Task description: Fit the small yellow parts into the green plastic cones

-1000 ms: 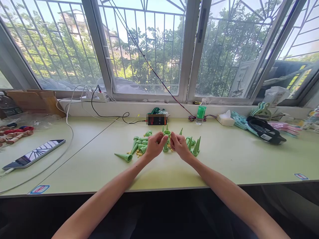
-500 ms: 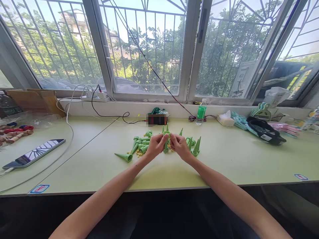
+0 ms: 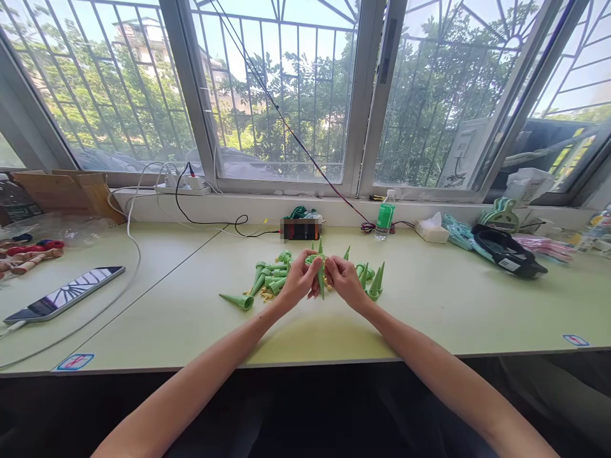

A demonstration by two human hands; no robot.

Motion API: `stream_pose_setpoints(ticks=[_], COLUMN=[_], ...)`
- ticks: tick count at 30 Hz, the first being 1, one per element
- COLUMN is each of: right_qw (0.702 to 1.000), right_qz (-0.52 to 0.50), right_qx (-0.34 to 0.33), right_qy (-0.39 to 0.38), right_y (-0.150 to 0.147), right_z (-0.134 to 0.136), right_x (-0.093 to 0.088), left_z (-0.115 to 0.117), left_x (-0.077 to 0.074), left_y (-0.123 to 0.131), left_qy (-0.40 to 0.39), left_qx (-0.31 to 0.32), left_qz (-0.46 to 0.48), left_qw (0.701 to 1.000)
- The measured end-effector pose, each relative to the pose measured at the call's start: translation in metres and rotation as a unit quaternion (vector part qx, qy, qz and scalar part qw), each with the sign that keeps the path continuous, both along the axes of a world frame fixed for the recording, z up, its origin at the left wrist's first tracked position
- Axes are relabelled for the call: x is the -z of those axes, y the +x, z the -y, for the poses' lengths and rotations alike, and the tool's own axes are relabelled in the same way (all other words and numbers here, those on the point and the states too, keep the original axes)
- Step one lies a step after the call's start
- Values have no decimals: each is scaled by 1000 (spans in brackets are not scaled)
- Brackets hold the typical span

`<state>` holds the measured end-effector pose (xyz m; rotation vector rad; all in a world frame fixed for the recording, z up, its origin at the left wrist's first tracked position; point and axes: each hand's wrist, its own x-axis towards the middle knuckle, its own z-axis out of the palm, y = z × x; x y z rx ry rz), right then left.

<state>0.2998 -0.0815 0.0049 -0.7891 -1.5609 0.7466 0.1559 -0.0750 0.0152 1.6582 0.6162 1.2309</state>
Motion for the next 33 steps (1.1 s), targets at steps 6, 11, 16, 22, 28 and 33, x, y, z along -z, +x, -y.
stream_pose_setpoints(ticks=[6,11,16,22,28,33], right_qw=[999,1000,1000,1000,1000,1000], right_qz=[38,29,13,10,5,4], right_qx=[22,7,0,-10,-11,3], right_qy=[9,-1,2,2,10,11], right_y=[3,2,1,1,-3,-6], right_z=[-5,-5,-3,-3,-2,1], right_x=[3,4,3,1,2,1], left_z=[-2,-3,-3,-4,-2,-3], left_x=[2,3,3,3,-1,-4], left_y=[0,-2,-2,-2,0,0], left_qy=[-26,-39,-39,-41,-28,-6], left_qx=[24,29,23,24,-12,-72], left_qz=[17,21,19,19,48,38], left_qw=[999,999,999,999,998,997])
